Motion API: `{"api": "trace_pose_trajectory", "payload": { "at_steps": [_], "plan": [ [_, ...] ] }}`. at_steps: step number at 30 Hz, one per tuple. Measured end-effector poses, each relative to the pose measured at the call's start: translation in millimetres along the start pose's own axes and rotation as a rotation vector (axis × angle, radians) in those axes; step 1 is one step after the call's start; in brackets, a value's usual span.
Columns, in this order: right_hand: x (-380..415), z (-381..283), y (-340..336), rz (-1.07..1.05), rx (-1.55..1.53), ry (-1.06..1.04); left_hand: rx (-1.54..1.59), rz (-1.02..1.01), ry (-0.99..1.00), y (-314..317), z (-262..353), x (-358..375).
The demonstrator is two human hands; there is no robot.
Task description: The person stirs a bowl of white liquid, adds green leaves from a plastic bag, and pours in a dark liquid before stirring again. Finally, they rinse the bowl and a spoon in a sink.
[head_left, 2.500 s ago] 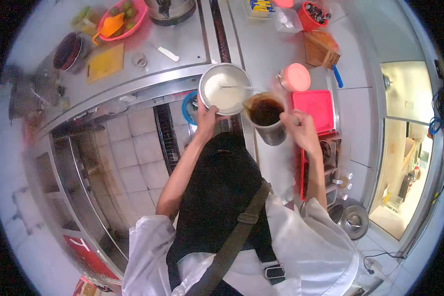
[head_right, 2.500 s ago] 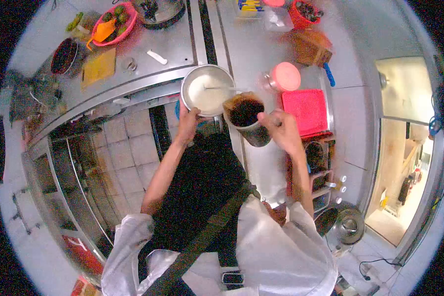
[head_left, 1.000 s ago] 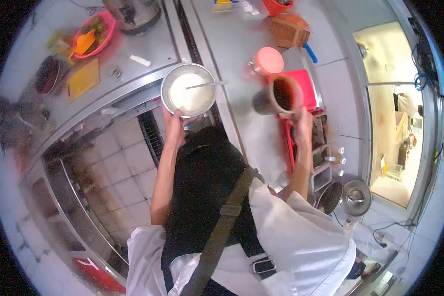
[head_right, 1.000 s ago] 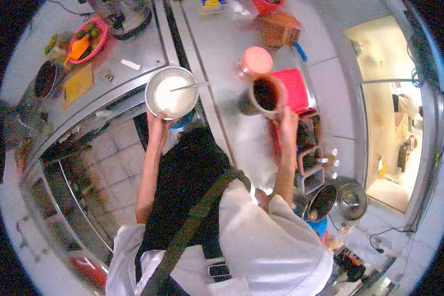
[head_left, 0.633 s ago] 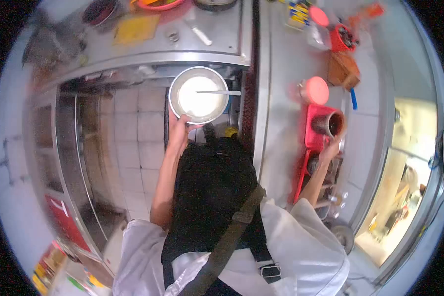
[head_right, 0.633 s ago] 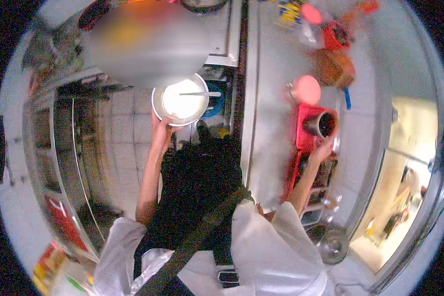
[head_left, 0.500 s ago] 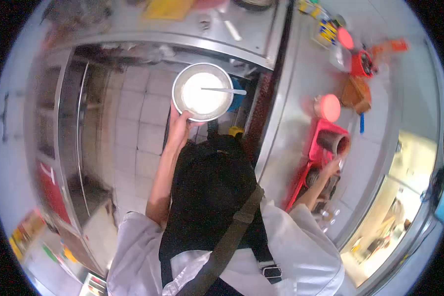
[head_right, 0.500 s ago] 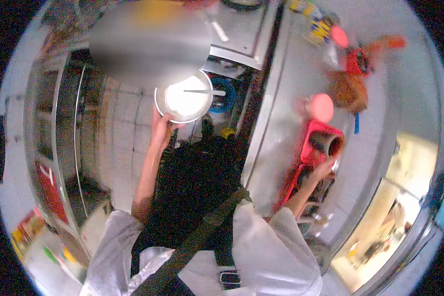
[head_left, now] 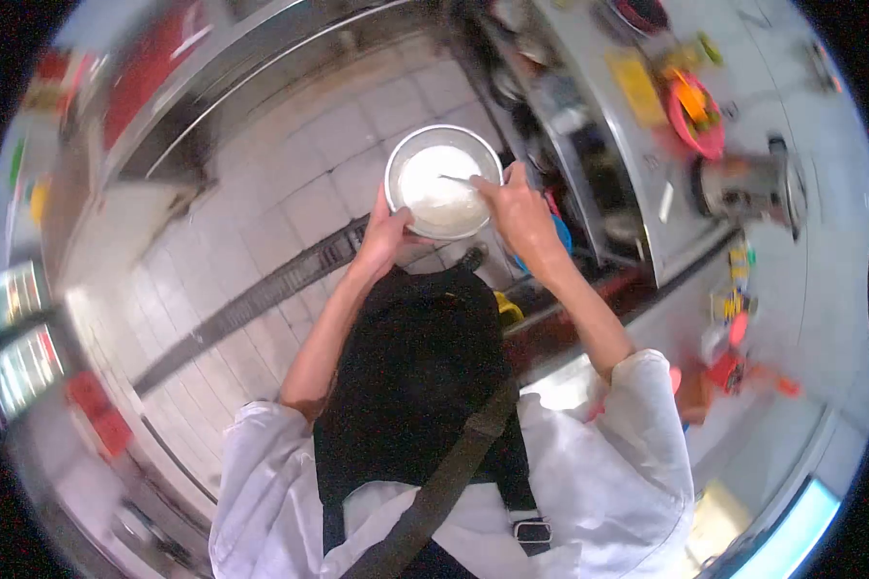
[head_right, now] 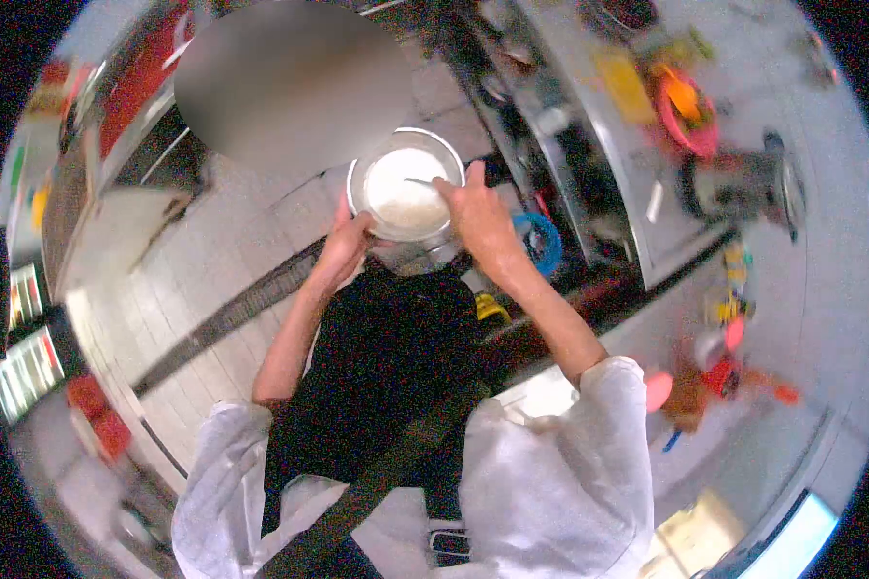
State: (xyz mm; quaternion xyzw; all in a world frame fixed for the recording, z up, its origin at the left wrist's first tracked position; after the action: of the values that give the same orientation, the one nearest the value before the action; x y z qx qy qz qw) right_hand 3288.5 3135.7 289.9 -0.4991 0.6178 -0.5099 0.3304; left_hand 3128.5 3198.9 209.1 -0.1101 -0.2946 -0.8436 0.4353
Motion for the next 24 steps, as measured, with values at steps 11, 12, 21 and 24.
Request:
{"api": "trace_pose_trajectory", "payload": {
  "at_steps": [11,12,21,24],
  "plan": [
    [-116,-310,79,-0.184,0.008,-0.685,0.281,0.591,0.208,-269,70,65],
    [-124,-326,86,-0.245,0.026,-0.702,0.323,0.640,0.250,-287,79,75],
    [-176,-548,173,-0.437,0.071,-1.219,0.555,1.059,0.506,-470,104,137],
    [-192,-609,177,-0.355,0.105,-1.361,0.603,1.203,0.533,-502,106,172]
  ]
}}
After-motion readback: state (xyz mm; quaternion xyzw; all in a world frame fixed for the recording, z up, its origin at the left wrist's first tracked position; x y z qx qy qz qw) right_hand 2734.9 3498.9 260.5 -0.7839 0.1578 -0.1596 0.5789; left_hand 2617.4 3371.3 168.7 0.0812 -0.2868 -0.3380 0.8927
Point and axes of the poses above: each hand's wrist, its own x-axis away from the middle knuckle, its own y-axis out of the palm, z = x × y, the point moved 9 cm from there along -x, towards the middle knuckle, and after that the axes turned 3 degrees about z, right-handed, at the moved point
